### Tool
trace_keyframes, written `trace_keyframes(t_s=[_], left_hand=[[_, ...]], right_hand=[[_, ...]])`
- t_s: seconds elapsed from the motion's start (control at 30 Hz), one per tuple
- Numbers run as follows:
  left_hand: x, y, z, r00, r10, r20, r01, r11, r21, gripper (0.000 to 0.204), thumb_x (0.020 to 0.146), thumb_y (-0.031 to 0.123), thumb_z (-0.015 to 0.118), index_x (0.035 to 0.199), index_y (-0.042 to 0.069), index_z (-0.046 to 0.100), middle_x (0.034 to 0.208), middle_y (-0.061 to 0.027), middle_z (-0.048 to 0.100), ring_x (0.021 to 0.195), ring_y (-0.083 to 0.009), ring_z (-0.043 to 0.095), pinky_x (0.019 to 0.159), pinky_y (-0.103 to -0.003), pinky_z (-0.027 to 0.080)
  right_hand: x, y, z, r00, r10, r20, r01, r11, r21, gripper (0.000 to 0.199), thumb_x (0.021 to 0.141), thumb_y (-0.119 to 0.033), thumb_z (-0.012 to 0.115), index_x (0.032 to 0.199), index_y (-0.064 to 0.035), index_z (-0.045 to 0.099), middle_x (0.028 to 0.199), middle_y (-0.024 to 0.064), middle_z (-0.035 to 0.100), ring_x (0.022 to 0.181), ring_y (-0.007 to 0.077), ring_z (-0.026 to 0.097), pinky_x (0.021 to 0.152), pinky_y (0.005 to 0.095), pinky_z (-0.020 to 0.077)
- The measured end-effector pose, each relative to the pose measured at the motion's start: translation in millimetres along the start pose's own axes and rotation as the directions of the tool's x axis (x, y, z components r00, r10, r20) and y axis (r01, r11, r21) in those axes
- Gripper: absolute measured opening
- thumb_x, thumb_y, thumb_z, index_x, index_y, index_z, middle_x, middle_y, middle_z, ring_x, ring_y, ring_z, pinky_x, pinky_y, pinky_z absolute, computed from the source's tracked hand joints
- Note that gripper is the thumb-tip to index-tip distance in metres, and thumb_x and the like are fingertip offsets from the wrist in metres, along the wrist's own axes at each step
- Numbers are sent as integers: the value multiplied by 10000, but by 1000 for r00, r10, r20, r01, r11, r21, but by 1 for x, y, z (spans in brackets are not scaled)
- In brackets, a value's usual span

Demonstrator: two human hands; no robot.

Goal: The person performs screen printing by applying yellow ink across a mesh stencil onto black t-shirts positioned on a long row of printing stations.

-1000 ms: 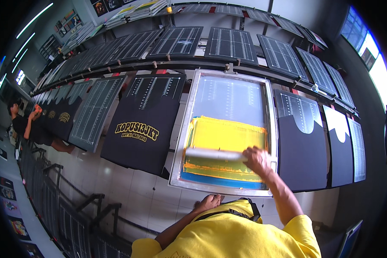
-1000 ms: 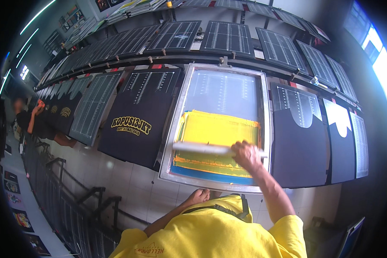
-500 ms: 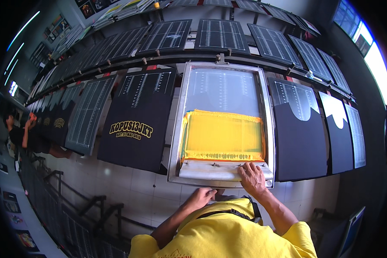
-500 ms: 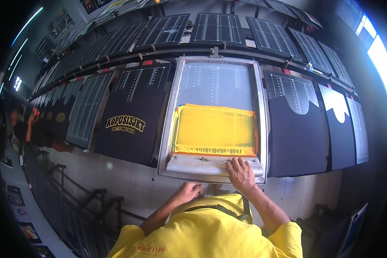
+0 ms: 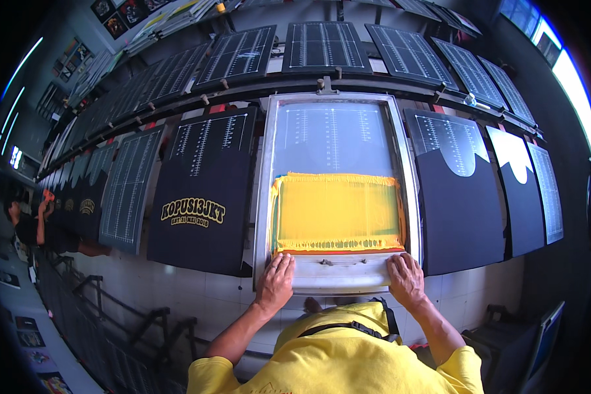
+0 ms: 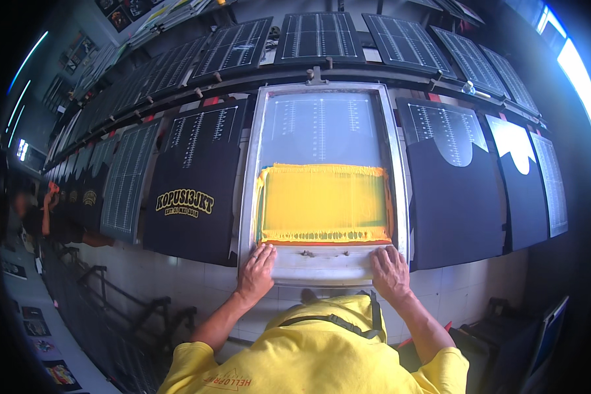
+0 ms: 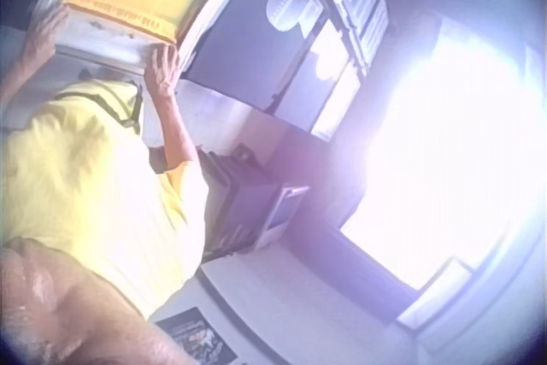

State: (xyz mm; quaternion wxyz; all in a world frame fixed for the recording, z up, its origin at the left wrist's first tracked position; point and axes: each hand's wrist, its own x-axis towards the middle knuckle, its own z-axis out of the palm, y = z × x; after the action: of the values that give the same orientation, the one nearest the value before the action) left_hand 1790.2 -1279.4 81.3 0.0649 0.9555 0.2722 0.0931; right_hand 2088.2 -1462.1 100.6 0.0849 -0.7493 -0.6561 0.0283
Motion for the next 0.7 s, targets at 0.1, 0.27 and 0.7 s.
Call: trace_keyframes(t_s=[0.1, 0.27, 0.7], left_hand=[[19, -14, 10, 999, -14, -42, 12, 999, -45, 370, 818, 3, 512, 1169, -68, 604, 1173, -226, 634, 1133, -360, 590, 1028, -401, 443], [101, -66, 22, 1000, 10, -18, -11, 999, -42, 351, 791, -48, 538, 1132, -62, 623, 1178, -232, 631, 1125, -354, 602, 1009, -395, 463], [101, -58, -18, 999, -46, 21, 49, 988, -149, 377, 756, -107, 529, 1105, -40, 652, 1143, -211, 650, 1097, -325, 617, 977, -385, 486]], right_hand=[[14, 11, 11, 995, -22, -95, 23, 1000, 4, 367, 658, -24, 635, 1023, -41, 603, 1037, 106, 583, 1032, 296, 560, 825, 397, 510], [101, 49, 23, 990, -22, -141, 21, 1000, -10, 219, 692, -29, 635, 909, -48, 608, 926, 92, 596, 926, 262, 603, 743, 369, 544], [97, 37, -8, 996, 30, -87, -27, 999, 37, 265, 682, -37, 660, 943, -59, 623, 939, 93, 608, 918, 274, 611, 753, 398, 542]])
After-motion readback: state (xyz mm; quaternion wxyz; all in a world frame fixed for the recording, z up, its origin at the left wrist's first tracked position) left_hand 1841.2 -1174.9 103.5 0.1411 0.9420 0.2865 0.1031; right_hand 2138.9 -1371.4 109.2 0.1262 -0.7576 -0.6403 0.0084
